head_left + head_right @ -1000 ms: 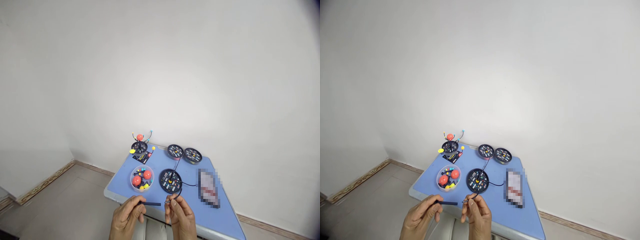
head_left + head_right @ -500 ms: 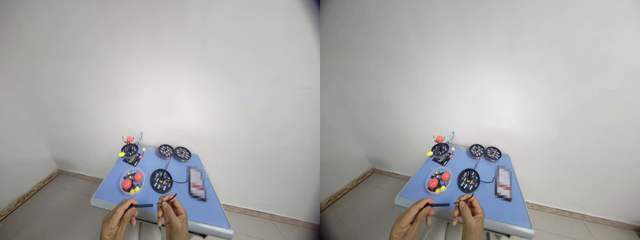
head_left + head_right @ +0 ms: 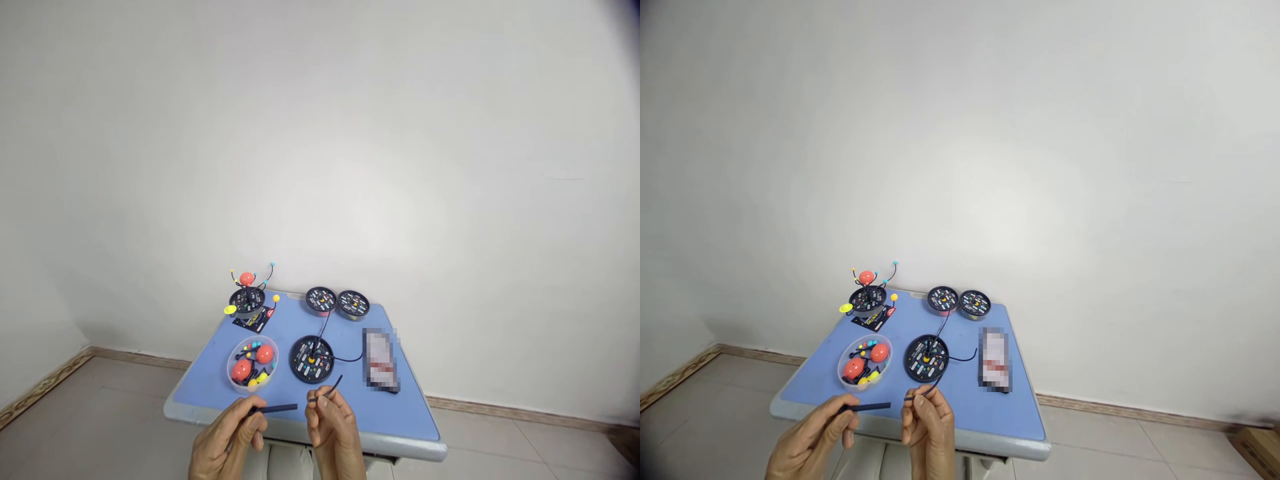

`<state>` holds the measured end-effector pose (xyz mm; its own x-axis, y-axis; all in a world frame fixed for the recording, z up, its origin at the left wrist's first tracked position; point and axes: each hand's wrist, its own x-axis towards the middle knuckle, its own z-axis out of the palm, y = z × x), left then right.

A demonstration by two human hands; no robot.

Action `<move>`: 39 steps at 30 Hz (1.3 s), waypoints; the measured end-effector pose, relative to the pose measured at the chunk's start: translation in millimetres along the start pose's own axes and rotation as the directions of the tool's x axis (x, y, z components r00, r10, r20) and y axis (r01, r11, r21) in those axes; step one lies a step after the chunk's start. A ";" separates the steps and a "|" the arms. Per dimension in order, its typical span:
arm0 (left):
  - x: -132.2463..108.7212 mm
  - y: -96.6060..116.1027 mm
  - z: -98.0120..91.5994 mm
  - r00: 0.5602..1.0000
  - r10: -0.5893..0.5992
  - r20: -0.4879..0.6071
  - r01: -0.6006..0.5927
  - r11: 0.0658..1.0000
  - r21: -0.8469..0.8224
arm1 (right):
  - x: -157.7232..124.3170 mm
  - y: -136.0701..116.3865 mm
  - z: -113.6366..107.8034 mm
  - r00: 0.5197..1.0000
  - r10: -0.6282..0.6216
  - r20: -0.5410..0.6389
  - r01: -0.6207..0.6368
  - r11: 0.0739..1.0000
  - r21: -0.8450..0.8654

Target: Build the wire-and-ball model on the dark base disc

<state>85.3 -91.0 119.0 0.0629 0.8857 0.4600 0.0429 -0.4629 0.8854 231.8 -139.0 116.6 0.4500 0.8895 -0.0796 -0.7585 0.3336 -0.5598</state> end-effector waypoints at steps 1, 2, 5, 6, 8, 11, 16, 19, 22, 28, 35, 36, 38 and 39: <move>0.0 -0.2 -0.6 1.000 -0.002 0.008 0.002 1.000 0.001 | 0.3 0.4 -1.1 1.000 0.000 0.003 0.000 1.000 -0.009; 0.0 -0.4 -1.4 1.000 -0.002 0.015 0.002 1.000 0.003 | 0.6 0.9 -2.3 1.000 -0.001 0.006 0.001 1.000 -0.021; 1.0 -1.4 -4.7 0.999 0.010 0.031 -0.011 1.000 0.013 | 1.3 2.7 -5.6 1.000 -0.009 0.016 0.011 0.998 -0.069; 1.9 -1.7 -6.1 0.999 0.024 0.035 -0.024 1.000 0.017 | 1.3 3.3 -6.3 1.000 -0.016 0.022 0.018 0.996 -0.082; 4.5 -1.8 -9.2 0.994 0.076 0.075 -0.078 0.997 0.027 | 0.7 4.1 -6.6 0.999 -0.034 0.035 0.037 0.993 -0.112; 8.6 0.2 -12.4 0.976 0.166 0.141 -0.173 0.984 0.038 | -1.4 4.5 -4.6 0.997 -0.075 0.029 0.079 0.982 -0.172; 9.8 4.2 -11.4 0.970 0.214 0.118 -0.219 0.975 0.031 | -8.0 4.3 3.0 0.988 -0.154 -0.025 0.144 0.961 -0.236; 9.0 3.7 -10.6 0.973 0.197 0.118 -0.203 0.978 0.043 | -11.2 4.9 5.7 0.980 -0.199 -0.024 0.185 0.942 -0.281; 8.2 2.3 -10.9 0.977 0.177 0.117 -0.183 0.982 0.048 | -12.4 5.5 5.9 0.973 -0.233 -0.005 0.219 0.921 -0.321; 5.1 -2.2 -11.3 0.985 0.119 0.123 -0.126 0.991 0.052 | -12.7 5.8 6.0 0.965 -0.261 0.012 0.248 0.899 -0.362; 1.5 -8.1 -8.6 0.985 0.123 0.125 -0.122 0.992 -0.013 | -10.8 8.2 4.2 0.969 -0.246 0.003 0.231 0.906 -0.355; 1.1 -7.4 -7.6 0.987 0.106 0.119 -0.104 0.994 -0.021 | -10.1 8.2 4.0 0.970 -0.245 0.002 0.230 0.908 -0.352; 0.2 -5.4 -5.5 0.992 0.072 0.105 -0.069 0.997 -0.032 | -8.9 8.0 4.0 0.970 -0.243 -0.003 0.227 0.912 -0.342; -0.2 -4.5 -4.6 0.993 0.061 0.097 -0.058 0.998 -0.035 | -8.3 7.7 4.3 0.970 -0.242 -0.006 0.226 0.914 -0.337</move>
<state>80.5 -88.9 115.2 0.1623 0.8481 0.5043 0.0042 -0.5117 0.8592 220.2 -142.5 116.5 0.6231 0.7804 0.0531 -0.4328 0.4005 -0.8076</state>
